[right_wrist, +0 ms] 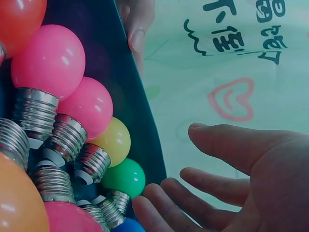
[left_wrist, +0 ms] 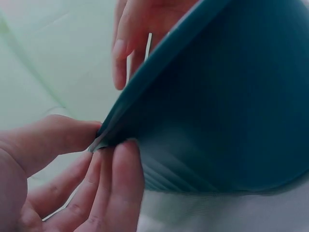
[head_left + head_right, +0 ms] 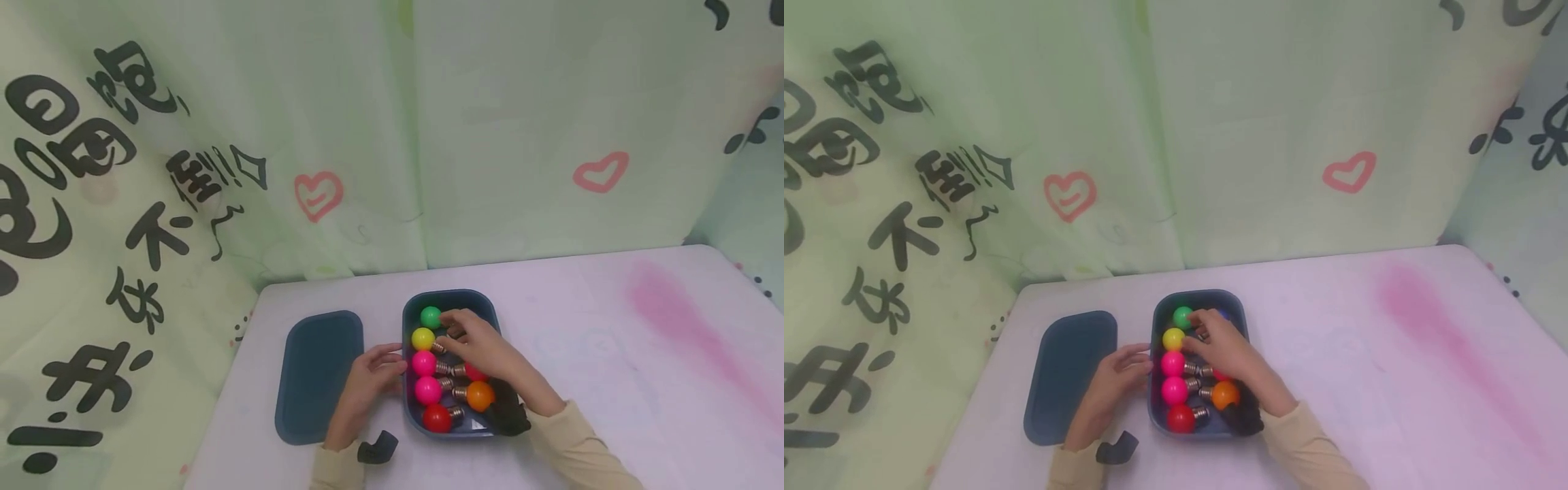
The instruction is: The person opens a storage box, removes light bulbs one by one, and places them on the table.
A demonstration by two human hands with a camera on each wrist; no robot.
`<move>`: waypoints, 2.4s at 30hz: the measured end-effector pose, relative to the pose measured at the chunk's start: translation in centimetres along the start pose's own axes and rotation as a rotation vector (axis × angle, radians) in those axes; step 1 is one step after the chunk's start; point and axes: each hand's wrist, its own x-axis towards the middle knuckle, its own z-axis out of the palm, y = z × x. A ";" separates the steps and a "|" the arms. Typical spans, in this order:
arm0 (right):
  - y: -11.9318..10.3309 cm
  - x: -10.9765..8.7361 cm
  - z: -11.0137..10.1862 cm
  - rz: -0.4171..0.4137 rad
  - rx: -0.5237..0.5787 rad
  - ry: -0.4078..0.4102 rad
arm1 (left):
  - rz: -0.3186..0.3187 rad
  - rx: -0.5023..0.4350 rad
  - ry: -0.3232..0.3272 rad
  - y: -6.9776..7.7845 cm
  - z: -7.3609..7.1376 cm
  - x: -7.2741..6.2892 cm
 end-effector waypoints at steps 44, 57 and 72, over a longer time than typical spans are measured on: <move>1.3 5.0 0.8 -0.059 -0.230 0.003 | -0.032 -0.020 0.001 0.0 0.0 0.3; 1.4 5.8 1.2 -0.010 -0.263 -0.008 | -0.023 -0.051 -0.015 -0.1 0.0 0.3; 1.8 6.4 1.8 -0.029 -0.386 -0.011 | -0.020 -0.068 -0.018 -0.1 -0.1 0.4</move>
